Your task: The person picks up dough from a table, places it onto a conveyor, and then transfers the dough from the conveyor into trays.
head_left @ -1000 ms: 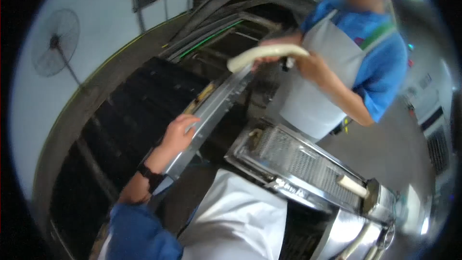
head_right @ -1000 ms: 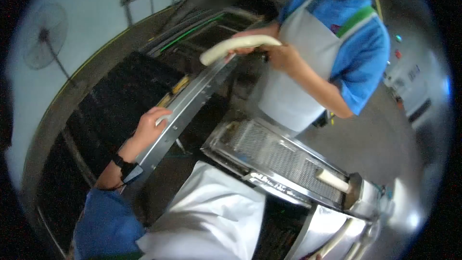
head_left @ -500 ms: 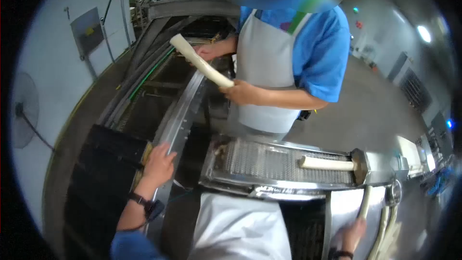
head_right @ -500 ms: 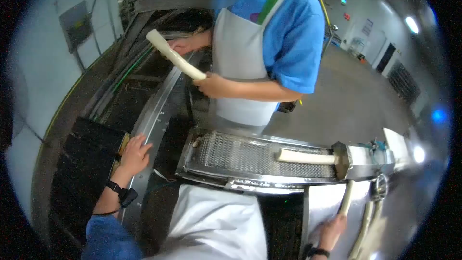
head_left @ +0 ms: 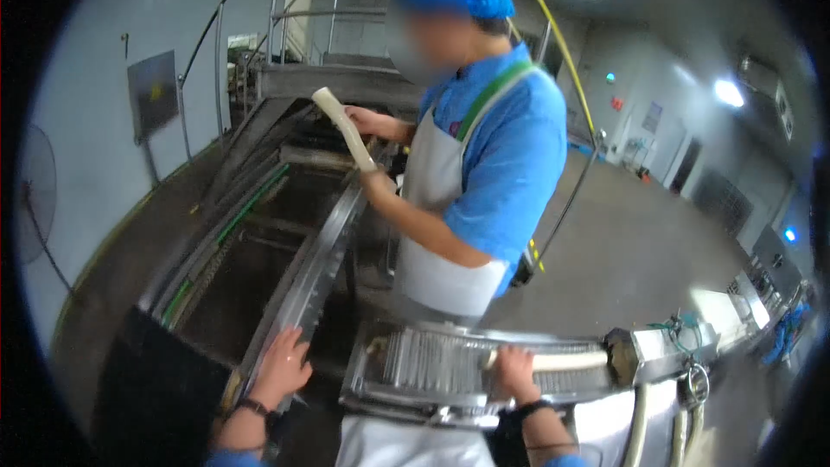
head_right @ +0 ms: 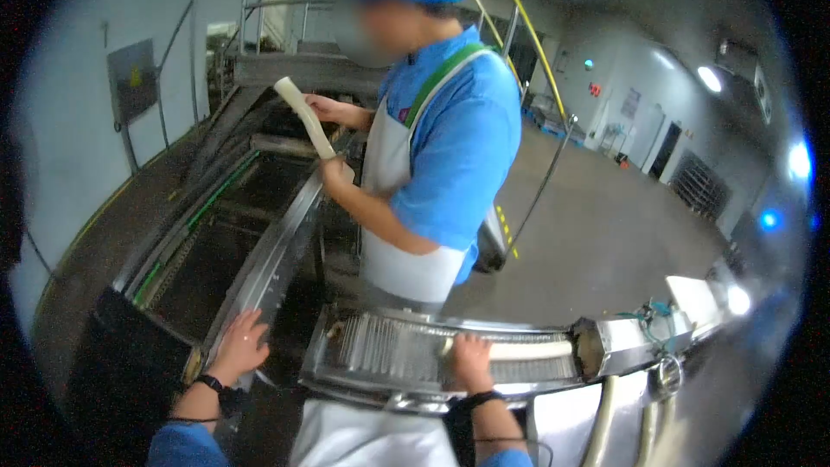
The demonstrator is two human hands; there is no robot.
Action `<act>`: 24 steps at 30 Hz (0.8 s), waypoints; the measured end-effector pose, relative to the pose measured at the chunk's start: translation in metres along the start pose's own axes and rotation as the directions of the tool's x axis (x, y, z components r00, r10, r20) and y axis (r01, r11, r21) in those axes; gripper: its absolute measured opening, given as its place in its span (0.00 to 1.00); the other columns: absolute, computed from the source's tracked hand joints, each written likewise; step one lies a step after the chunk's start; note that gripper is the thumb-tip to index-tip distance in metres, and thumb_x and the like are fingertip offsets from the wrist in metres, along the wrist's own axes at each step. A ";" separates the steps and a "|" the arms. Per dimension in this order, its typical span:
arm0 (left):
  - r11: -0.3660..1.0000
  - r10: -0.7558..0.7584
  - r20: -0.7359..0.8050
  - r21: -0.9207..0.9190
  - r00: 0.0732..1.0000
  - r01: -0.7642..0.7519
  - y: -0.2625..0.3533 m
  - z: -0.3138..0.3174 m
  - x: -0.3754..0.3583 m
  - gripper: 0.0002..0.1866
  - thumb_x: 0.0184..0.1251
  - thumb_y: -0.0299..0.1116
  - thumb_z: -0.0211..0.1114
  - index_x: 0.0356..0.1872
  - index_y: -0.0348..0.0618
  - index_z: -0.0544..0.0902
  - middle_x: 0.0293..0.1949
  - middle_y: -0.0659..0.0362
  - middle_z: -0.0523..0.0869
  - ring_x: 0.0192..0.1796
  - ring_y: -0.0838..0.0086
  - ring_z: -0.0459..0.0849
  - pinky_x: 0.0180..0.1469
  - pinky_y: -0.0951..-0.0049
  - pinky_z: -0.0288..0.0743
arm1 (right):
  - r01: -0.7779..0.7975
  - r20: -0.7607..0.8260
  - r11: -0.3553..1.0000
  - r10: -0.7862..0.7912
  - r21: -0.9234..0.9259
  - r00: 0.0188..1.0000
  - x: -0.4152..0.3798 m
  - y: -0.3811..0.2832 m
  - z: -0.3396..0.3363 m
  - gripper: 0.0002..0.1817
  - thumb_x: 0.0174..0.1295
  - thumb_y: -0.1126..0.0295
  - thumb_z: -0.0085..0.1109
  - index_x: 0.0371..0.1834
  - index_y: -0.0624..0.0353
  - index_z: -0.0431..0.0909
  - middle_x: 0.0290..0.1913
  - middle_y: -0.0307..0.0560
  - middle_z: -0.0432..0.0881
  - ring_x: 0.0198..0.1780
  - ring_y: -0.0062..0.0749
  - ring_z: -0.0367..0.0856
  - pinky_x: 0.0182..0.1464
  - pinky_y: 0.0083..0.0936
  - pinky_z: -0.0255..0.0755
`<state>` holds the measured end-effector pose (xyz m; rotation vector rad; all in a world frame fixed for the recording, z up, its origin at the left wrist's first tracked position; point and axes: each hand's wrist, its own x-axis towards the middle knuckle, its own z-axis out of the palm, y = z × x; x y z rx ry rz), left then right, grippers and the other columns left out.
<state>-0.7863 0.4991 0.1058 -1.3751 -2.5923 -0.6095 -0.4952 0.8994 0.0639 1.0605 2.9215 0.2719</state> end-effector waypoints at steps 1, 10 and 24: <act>1.000 -0.006 -0.009 -0.017 1.000 0.006 -0.002 0.002 0.000 0.21 0.53 0.35 0.67 0.48 0.37 0.83 0.64 0.44 0.73 0.71 0.51 0.64 0.73 0.56 0.58 | 0.057 -0.080 0.997 -0.061 -0.055 0.995 -0.007 -0.006 -0.007 0.19 0.57 0.67 0.57 0.53 0.54 0.73 0.48 0.49 0.79 0.53 0.47 0.77 0.61 0.57 0.62; 1.000 -0.015 0.036 -0.012 0.999 0.016 -0.006 0.009 0.003 0.21 0.52 0.35 0.68 0.48 0.36 0.83 0.64 0.43 0.73 0.70 0.51 0.65 0.72 0.56 0.60 | -0.108 0.139 -0.089 0.514 0.990 0.847 -0.123 0.080 -0.043 0.22 0.59 0.77 0.58 0.58 0.64 0.70 0.53 0.49 0.78 0.52 0.34 0.79 0.53 0.30 0.76; 0.729 0.684 0.324 -0.354 0.654 -0.586 0.211 -0.094 0.048 0.16 0.60 0.34 0.64 0.51 0.47 0.83 0.54 0.51 0.81 0.61 0.59 0.77 0.69 0.42 0.56 | -0.696 -0.166 0.656 0.751 0.291 0.639 -0.459 0.199 -0.029 0.32 0.54 0.60 0.69 0.61 0.58 0.71 0.56 0.57 0.76 0.57 0.53 0.74 0.61 0.44 0.65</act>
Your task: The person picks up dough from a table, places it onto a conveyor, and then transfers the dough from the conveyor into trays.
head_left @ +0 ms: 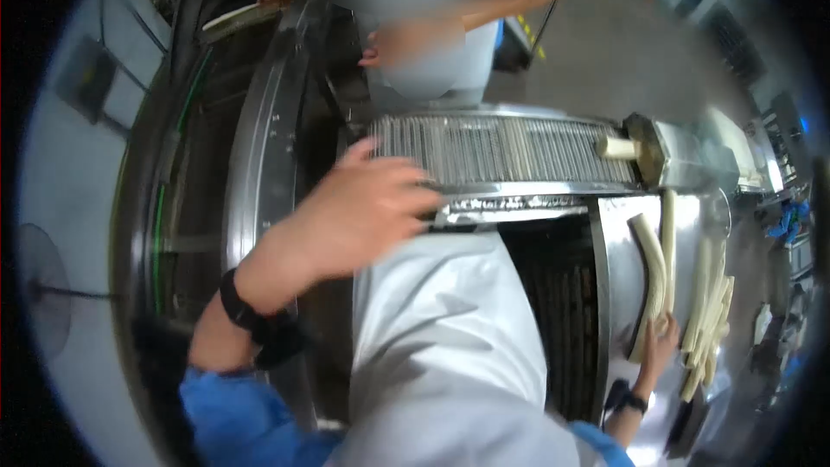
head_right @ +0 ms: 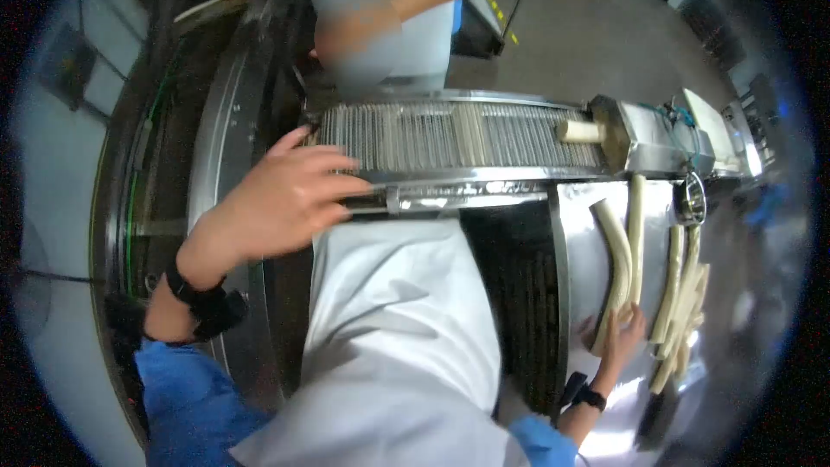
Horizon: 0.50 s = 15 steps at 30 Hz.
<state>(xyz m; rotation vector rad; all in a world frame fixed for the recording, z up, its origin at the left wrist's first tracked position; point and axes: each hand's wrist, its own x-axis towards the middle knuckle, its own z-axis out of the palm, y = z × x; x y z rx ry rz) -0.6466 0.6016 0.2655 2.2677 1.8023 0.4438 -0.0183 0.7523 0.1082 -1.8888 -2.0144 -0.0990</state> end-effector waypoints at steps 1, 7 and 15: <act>0.979 0.202 -0.055 0.033 0.978 -0.200 0.033 -0.003 0.014 0.17 0.59 0.34 0.65 0.51 0.49 0.84 0.55 0.51 0.81 0.63 0.60 0.76 0.70 0.43 0.56 | 0.034 0.062 0.999 -0.033 -0.013 0.998 0.008 -0.011 0.001 0.35 0.53 0.58 0.69 0.65 0.53 0.69 0.60 0.60 0.72 0.60 0.56 0.72 0.63 0.45 0.64; 0.725 0.547 -0.494 -0.124 0.676 -0.677 0.131 -0.029 0.040 0.12 0.59 0.32 0.56 0.42 0.41 0.80 0.44 0.53 0.81 0.52 0.63 0.79 0.63 0.48 0.65 | 0.170 0.171 0.910 -0.112 -0.379 0.979 0.043 -0.018 0.033 0.44 0.56 0.52 0.67 0.75 0.47 0.58 0.66 0.63 0.66 0.65 0.61 0.68 0.65 0.46 0.64; 0.748 0.573 -0.455 -0.049 0.682 -0.661 0.134 -0.043 0.018 0.12 0.59 0.32 0.56 0.42 0.40 0.80 0.44 0.53 0.81 0.51 0.63 0.79 0.61 0.50 0.67 | 0.073 0.227 0.930 0.011 -0.360 0.974 0.064 0.011 0.057 0.45 0.56 0.51 0.66 0.76 0.41 0.55 0.68 0.66 0.64 0.66 0.62 0.67 0.65 0.48 0.63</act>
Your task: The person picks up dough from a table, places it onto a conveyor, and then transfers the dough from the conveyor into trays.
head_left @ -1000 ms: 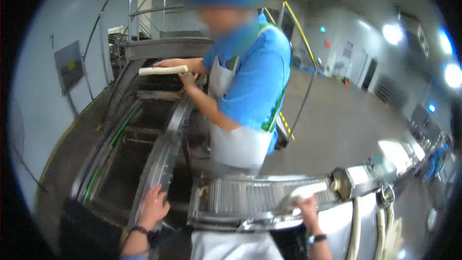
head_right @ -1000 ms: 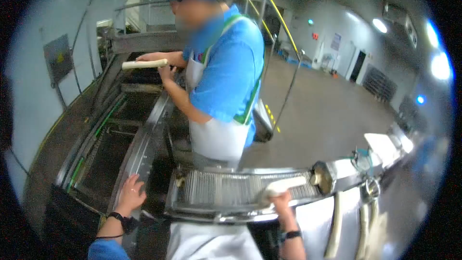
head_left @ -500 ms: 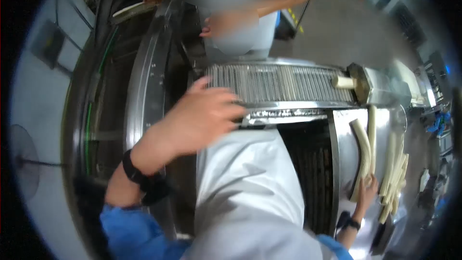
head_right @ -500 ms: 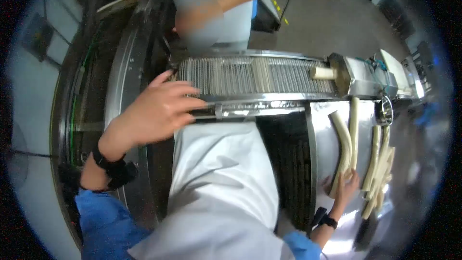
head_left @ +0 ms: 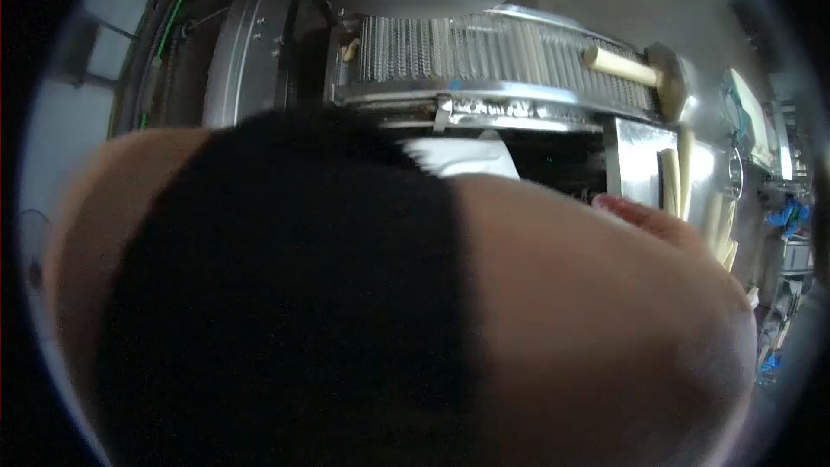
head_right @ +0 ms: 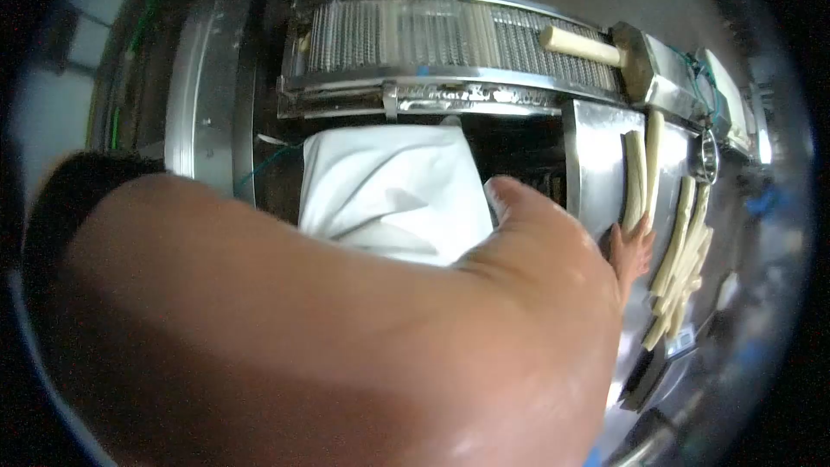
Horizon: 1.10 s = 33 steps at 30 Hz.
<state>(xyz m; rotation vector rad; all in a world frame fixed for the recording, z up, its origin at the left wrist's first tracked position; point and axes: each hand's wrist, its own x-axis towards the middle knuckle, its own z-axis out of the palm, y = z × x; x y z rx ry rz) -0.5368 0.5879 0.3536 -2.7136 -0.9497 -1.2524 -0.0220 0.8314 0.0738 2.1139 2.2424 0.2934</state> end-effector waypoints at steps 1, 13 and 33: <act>1.000 -0.003 0.003 0.002 1.000 0.003 -0.001 -0.002 -0.004 0.12 0.59 0.32 0.56 0.42 0.40 0.80 0.44 0.53 0.81 0.51 0.62 0.79 0.61 0.50 0.67 | -0.007 0.009 1.000 0.007 0.001 1.000 -0.001 0.002 0.001 0.45 0.56 0.51 0.66 0.76 0.40 0.55 0.68 0.66 0.64 0.66 0.63 0.67 0.65 0.48 0.63; 0.999 0.014 0.036 0.044 0.999 -0.016 -0.006 -0.008 -0.011 0.11 0.59 0.31 0.56 0.41 0.40 0.79 0.44 0.52 0.81 0.50 0.61 0.79 0.58 0.52 0.70 | -0.062 -0.019 0.996 0.061 -0.060 0.998 -0.003 0.004 0.005 0.45 0.58 0.48 0.62 0.78 0.35 0.50 0.68 0.73 0.62 0.66 0.65 0.66 0.64 0.52 0.64; 0.984 0.179 0.202 -0.054 0.963 -0.171 -0.047 0.020 0.018 0.10 0.60 0.30 0.56 0.40 0.39 0.79 0.43 0.50 0.80 0.49 0.59 0.80 0.54 0.56 0.73 | -0.096 0.031 0.986 0.093 0.133 0.995 -0.014 -0.012 -0.007 0.46 0.53 0.56 0.61 0.78 0.35 0.52 0.70 0.72 0.58 0.67 0.65 0.65 0.66 0.54 0.60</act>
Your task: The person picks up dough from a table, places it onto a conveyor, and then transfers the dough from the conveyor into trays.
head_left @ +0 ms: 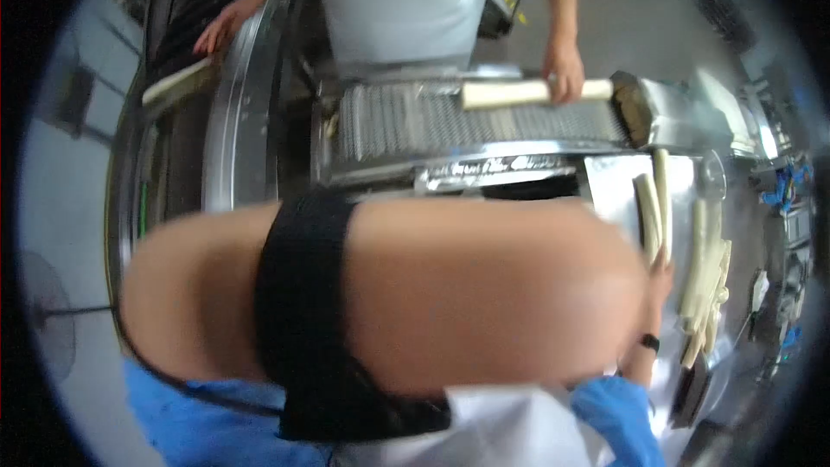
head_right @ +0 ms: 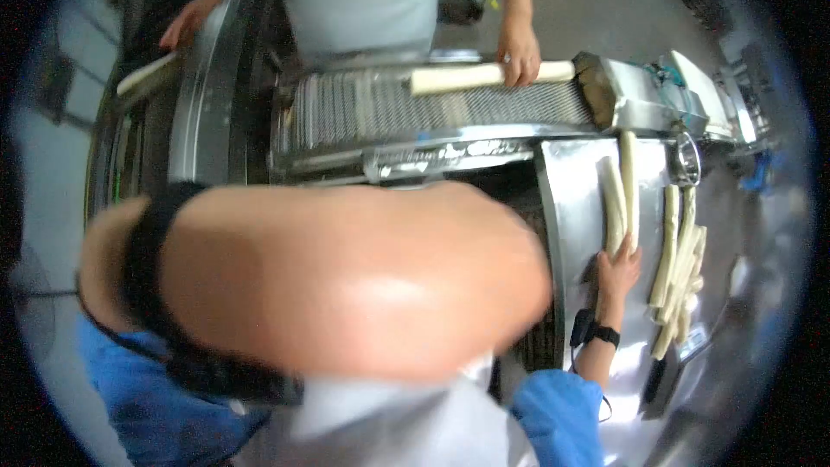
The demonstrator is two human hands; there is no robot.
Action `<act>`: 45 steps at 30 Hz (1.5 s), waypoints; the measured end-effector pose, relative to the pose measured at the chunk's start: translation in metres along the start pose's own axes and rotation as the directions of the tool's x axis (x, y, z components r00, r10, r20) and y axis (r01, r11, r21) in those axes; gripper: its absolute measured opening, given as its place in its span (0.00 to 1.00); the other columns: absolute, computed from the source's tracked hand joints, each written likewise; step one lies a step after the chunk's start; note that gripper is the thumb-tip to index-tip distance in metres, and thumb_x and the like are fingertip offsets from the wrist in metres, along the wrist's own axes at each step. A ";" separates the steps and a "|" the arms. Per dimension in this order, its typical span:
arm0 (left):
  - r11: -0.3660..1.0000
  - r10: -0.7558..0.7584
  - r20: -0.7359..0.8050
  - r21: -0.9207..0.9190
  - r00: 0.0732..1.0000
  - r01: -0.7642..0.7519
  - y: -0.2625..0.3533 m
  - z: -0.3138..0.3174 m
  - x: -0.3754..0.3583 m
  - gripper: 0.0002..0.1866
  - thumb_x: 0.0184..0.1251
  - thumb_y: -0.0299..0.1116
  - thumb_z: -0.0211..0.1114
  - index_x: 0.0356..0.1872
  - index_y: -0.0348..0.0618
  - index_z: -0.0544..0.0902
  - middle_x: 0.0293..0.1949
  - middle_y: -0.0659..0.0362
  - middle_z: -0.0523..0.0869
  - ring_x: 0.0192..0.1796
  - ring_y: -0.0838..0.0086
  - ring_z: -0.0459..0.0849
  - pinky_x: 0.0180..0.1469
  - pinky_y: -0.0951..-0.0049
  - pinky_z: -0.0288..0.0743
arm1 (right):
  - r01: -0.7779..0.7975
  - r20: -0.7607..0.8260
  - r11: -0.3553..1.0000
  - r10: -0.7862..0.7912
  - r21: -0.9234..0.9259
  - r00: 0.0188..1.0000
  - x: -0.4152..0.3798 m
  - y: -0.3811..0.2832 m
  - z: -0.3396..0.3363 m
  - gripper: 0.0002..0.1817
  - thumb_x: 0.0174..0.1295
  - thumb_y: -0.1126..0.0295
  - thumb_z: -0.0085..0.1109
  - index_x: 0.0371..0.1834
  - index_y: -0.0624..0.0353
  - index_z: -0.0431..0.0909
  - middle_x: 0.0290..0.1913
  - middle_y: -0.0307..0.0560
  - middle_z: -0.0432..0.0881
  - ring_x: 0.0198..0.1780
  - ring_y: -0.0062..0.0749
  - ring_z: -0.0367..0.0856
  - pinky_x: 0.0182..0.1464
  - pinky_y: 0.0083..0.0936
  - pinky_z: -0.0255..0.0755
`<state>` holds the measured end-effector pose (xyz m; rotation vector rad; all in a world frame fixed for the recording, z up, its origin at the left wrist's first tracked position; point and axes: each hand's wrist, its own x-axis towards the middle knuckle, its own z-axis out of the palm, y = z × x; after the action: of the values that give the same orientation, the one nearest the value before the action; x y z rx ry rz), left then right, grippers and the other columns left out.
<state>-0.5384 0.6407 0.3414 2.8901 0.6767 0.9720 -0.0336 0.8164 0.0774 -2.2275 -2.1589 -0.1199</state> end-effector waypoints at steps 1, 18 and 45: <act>0.999 0.036 0.011 0.022 0.999 -0.037 -0.009 0.003 0.006 0.10 0.60 0.30 0.56 0.40 0.39 0.79 0.43 0.50 0.80 0.49 0.59 0.80 0.54 0.56 0.73 | 0.001 -0.061 0.999 -0.004 -0.042 0.998 -0.001 0.003 0.006 0.48 0.50 0.58 0.62 0.78 0.35 0.51 0.69 0.72 0.59 0.67 0.65 0.64 0.66 0.53 0.61; 0.077 -0.995 0.047 -0.180 0.087 0.981 -0.041 0.071 -0.225 0.17 0.66 0.39 0.64 0.53 0.43 0.82 0.48 0.48 0.85 0.50 0.60 0.85 0.52 0.67 0.78 | 0.009 -0.170 0.961 0.040 0.278 0.985 0.041 0.038 0.050 0.40 0.50 0.49 0.68 0.61 0.66 0.72 0.62 0.69 0.69 0.59 0.61 0.71 0.64 0.46 0.63; -0.095 -0.832 -0.548 0.298 0.089 0.950 0.020 0.046 -0.366 0.10 0.59 0.29 0.60 0.39 0.40 0.87 0.53 0.50 0.82 0.68 0.54 0.69 0.69 0.57 0.64 | 0.008 0.355 0.786 -0.289 0.619 0.889 -0.014 -0.114 -0.082 0.29 0.63 0.62 0.57 0.65 0.64 0.67 0.44 0.50 0.82 0.41 0.36 0.82 0.44 0.32 0.77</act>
<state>-0.7640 0.4791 0.0983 1.4957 2.8962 0.7334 -0.1502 0.7991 0.1544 -1.8027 -2.1228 1.0194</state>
